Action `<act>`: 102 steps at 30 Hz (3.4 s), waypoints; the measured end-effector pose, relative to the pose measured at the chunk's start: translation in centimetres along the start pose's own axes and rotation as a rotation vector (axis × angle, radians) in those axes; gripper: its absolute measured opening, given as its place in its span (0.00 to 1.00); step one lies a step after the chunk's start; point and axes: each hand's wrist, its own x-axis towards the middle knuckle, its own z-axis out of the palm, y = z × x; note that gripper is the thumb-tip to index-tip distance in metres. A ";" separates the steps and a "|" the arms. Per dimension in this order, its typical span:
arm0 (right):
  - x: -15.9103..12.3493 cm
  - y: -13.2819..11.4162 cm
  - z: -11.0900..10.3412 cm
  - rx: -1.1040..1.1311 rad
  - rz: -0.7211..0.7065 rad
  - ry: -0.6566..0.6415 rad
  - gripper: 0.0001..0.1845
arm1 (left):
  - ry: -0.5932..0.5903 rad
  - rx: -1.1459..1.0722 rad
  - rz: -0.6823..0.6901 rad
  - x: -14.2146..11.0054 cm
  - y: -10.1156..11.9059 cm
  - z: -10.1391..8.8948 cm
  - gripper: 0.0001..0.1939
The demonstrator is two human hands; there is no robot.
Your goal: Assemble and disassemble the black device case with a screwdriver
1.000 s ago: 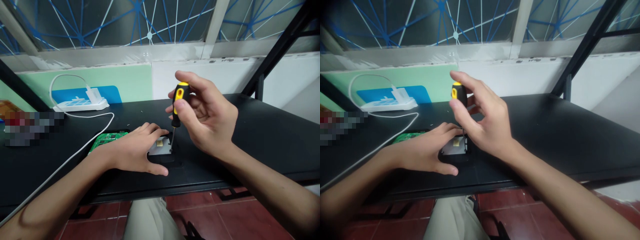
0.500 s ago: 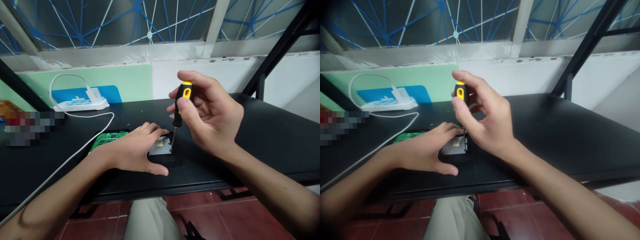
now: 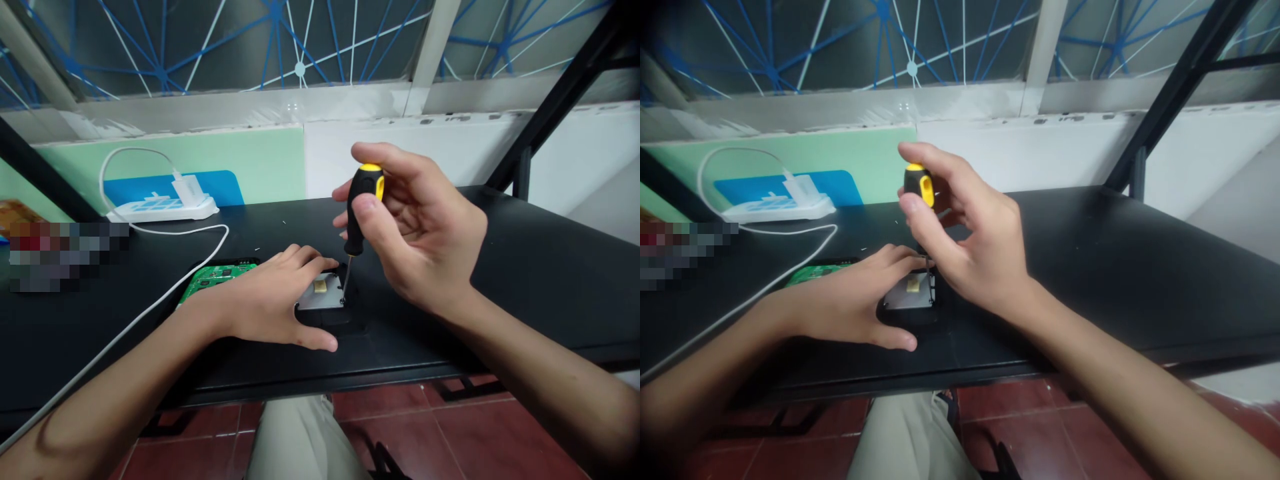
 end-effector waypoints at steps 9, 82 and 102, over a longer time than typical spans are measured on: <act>0.3 -0.1 0.0 -0.029 -0.103 0.076 0.14 | -0.016 0.019 -0.012 0.0 0.1 -0.1 0.46; 0.7 -0.2 -0.3 -0.154 -0.277 0.069 0.18 | -0.013 -0.015 0.007 0.1 -0.2 0.3 0.48; 0.5 -0.5 -0.4 -0.098 -0.224 0.053 0.20 | 0.004 -0.024 0.019 0.1 -0.3 0.4 0.48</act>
